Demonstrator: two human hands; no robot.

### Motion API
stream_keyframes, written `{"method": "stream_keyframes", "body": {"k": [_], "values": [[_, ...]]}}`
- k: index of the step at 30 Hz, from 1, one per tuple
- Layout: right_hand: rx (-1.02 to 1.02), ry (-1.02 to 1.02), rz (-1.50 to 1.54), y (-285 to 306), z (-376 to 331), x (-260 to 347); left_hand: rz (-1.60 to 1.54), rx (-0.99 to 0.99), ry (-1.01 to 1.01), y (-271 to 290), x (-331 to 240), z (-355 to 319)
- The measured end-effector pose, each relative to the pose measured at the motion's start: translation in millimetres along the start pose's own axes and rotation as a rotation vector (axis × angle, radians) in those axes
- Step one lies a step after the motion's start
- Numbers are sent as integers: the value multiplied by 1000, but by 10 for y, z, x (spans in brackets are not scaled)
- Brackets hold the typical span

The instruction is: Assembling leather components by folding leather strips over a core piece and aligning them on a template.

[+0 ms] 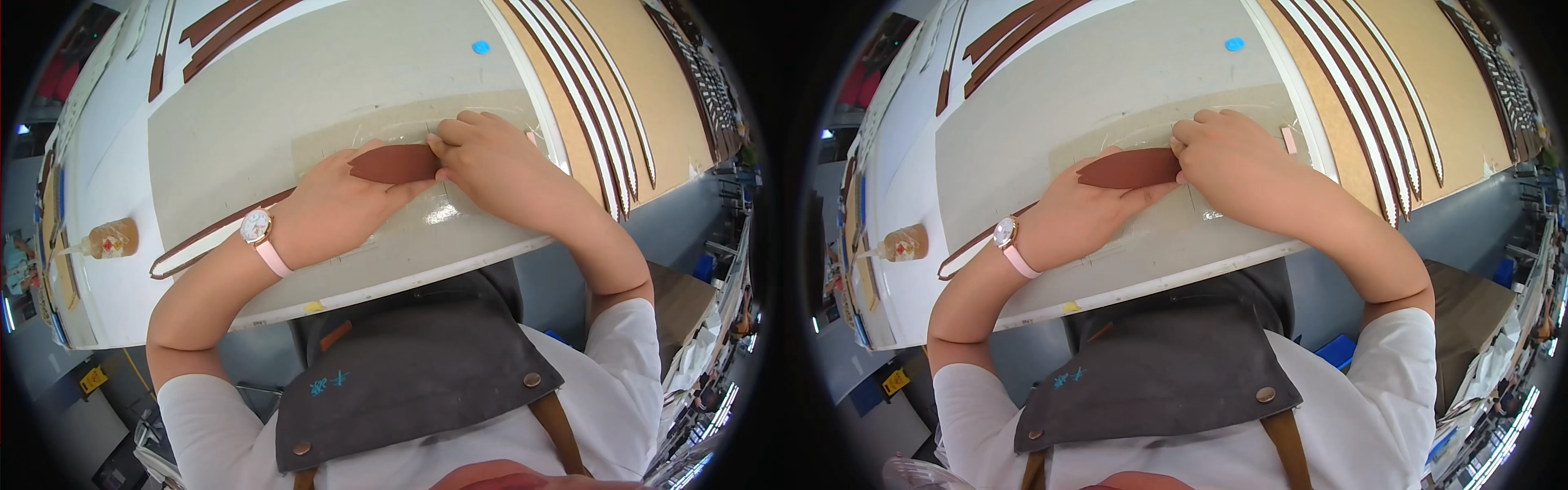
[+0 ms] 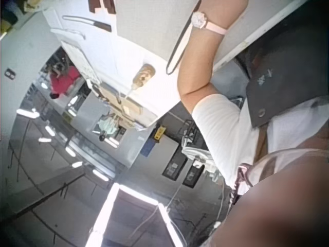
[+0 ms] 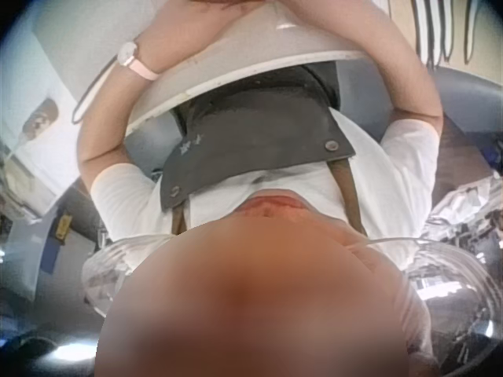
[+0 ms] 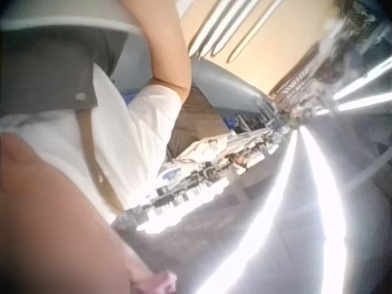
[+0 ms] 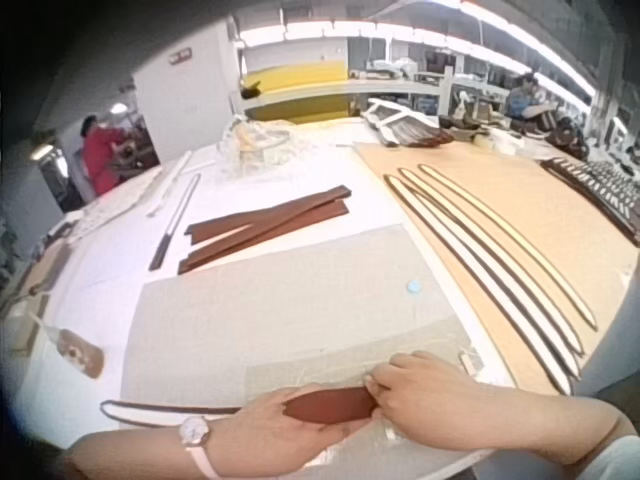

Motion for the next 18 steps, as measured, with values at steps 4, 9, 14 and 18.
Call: {"method": "stream_keyframes", "body": {"k": [4, 9, 14, 18], "values": [[123, -29, -76, -34, 38, 28, -84, -47, 34, -25, 8, -25], [-16, 24, -168, -43, 43, 76, -183, 37, 147, -94, 140, -111], [-26, 16, -187, -47, 28, 76, -666, -155, 329, 168, 469, -353], [-47, 38, -224, -57, 18, 89, -580, -336, 484, 422, 549, -528]]}}
Point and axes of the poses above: each hand's wrist, its own z-axis towards the middle knuckle, its own y-axis out of the back of the hand, x = y × z, the point moved 6 cm from there along z, towards the middle knuckle, and after that the axes turned 12 degrees about y, right-handed, at the moved point
